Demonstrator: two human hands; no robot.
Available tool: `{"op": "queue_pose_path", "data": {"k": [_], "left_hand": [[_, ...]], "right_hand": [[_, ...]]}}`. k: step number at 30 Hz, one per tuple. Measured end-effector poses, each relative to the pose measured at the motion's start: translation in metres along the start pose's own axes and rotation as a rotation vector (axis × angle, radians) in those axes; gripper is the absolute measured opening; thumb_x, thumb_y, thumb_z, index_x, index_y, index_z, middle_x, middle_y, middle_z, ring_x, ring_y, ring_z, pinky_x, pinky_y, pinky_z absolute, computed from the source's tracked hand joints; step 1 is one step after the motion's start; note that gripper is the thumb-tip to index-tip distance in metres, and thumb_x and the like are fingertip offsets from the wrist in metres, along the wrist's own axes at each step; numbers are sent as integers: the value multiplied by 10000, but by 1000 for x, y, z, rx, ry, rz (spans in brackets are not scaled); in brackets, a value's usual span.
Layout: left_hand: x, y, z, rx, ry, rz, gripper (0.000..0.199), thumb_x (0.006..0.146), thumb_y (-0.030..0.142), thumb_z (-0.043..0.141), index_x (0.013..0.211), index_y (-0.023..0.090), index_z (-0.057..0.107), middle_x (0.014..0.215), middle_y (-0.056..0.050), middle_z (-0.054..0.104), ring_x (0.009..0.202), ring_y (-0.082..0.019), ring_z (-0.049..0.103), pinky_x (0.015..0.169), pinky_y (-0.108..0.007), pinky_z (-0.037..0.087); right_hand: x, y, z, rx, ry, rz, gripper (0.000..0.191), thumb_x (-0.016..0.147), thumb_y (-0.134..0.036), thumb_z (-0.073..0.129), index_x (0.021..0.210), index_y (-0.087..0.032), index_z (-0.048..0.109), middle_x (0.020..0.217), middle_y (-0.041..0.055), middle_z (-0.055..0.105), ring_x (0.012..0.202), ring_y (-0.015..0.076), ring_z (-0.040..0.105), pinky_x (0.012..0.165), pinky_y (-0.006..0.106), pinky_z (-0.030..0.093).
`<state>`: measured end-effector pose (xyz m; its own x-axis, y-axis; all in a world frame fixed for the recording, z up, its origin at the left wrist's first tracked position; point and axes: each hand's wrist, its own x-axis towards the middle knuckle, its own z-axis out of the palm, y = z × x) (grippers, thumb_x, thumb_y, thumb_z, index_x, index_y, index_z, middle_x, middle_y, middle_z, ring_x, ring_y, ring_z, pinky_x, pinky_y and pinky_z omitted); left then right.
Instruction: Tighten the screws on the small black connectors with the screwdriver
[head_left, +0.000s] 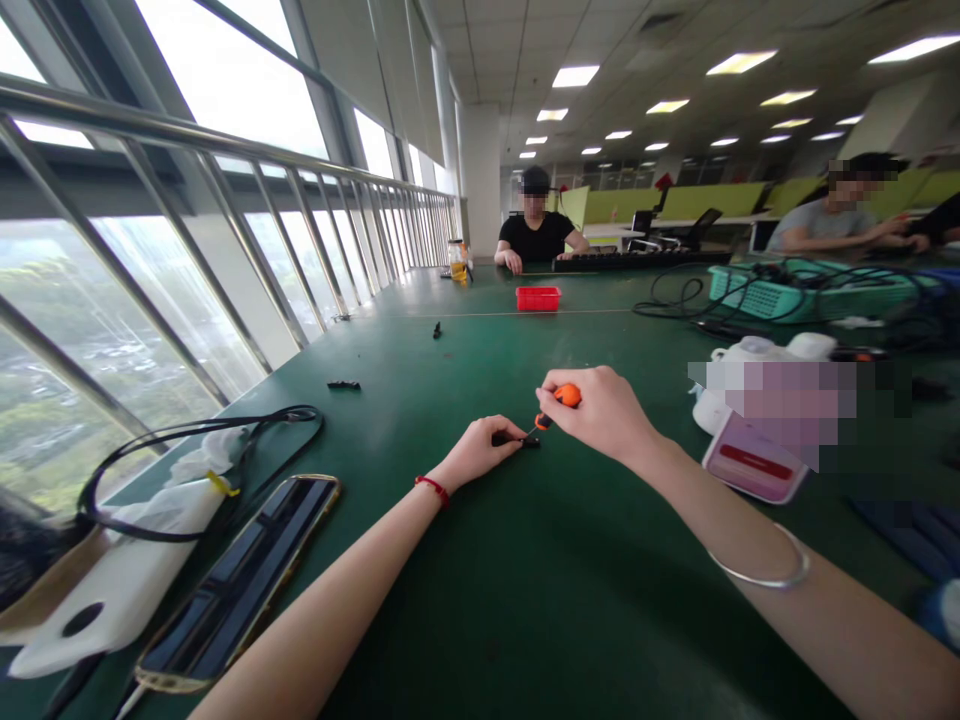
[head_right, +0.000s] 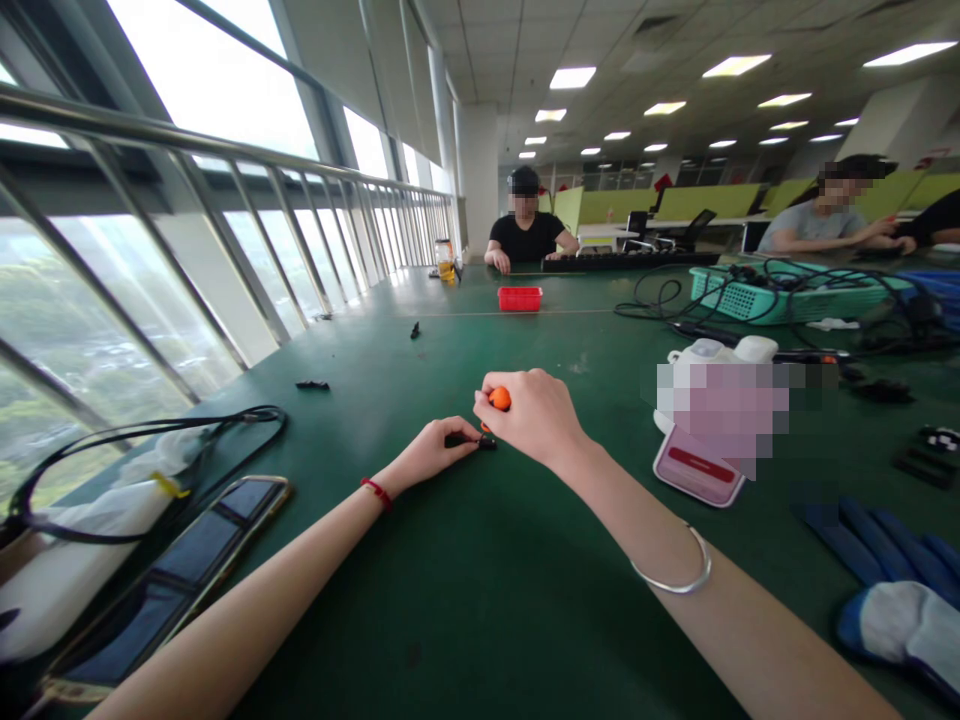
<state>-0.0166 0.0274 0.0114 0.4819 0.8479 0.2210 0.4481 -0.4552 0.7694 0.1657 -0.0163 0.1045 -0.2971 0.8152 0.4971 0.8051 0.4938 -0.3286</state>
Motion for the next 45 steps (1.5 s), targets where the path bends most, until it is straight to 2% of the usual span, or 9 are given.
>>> {"op": "queue_pose_path", "data": {"k": [8, 12, 18, 24, 30, 32, 35, 40, 45], "left_hand": [[0, -2, 0, 15, 20, 19, 128, 755, 164, 578, 836, 123, 668, 866, -56, 678, 790, -151, 611, 784, -269, 484], [1, -3, 1, 4, 27, 23, 133, 757, 184, 581, 833, 118, 668, 846, -55, 678, 768, -148, 606, 760, -262, 484], [1, -4, 1, 9, 17, 43, 147, 762, 189, 571, 849, 122, 670, 877, -61, 678, 783, -153, 609, 768, -270, 485], [1, -3, 1, -2, 25, 23, 138, 764, 189, 569, 835, 116, 662, 848, -54, 685, 784, -161, 612, 750, -268, 486], [0, -3, 2, 6, 24, 46, 127, 751, 157, 564, 838, 116, 647, 842, -51, 673, 762, -145, 604, 760, -262, 480], [0, -4, 3, 16, 37, 45, 126, 751, 163, 561, 838, 116, 639, 835, -47, 669, 760, -144, 600, 748, -260, 479], [0, -6, 4, 30, 55, 46, 117, 750, 173, 557, 827, 119, 628, 822, -41, 661, 756, -146, 596, 727, -258, 478], [0, -7, 6, 63, 78, 63, 105, 749, 190, 556, 801, 127, 622, 803, -35, 655, 751, -151, 589, 733, -266, 474], [0, -3, 7, 106, 113, 32, 83, 724, 205, 580, 751, 135, 615, 759, -16, 644, 729, -153, 585, 709, -263, 476]], "right_hand": [[-1, -4, 0, -9, -5, -22, 122, 750, -332, 500, 784, -225, 547, 587, -34, 568, 507, 112, 479, 486, 220, 284], [-2, -7, -2, -10, 16, -48, 245, 746, -356, 508, 946, -216, 486, 695, -17, 592, 545, 120, 503, 474, 208, 288], [-4, -11, 1, -93, 15, -46, 240, 850, -401, 385, 824, -214, 534, 487, -41, 489, 430, 107, 442, 460, 214, 258], [-6, -14, 1, -97, 77, -105, 291, 753, -314, 479, 1013, -185, 469, 722, 5, 592, 539, 119, 504, 482, 208, 297], [-6, -14, 1, -168, 56, -85, 264, 873, -372, 338, 779, -214, 527, 496, -31, 486, 431, 107, 447, 454, 216, 224], [-6, -14, 1, -153, 84, -92, 172, 824, -338, 410, 867, -216, 524, 558, -27, 530, 470, 115, 475, 463, 215, 232], [-6, -15, 2, -133, 87, -65, 257, 764, -345, 476, 979, -204, 485, 674, -5, 587, 522, 129, 504, 467, 213, 253], [-5, -15, 4, -133, 21, -19, 232, 843, -402, 388, 802, -213, 517, 499, -27, 512, 435, 116, 457, 453, 213, 251], [-6, -15, 5, -89, 87, -57, 284, 747, -340, 496, 999, -209, 477, 670, -13, 587, 525, 131, 509, 477, 216, 295]]}}
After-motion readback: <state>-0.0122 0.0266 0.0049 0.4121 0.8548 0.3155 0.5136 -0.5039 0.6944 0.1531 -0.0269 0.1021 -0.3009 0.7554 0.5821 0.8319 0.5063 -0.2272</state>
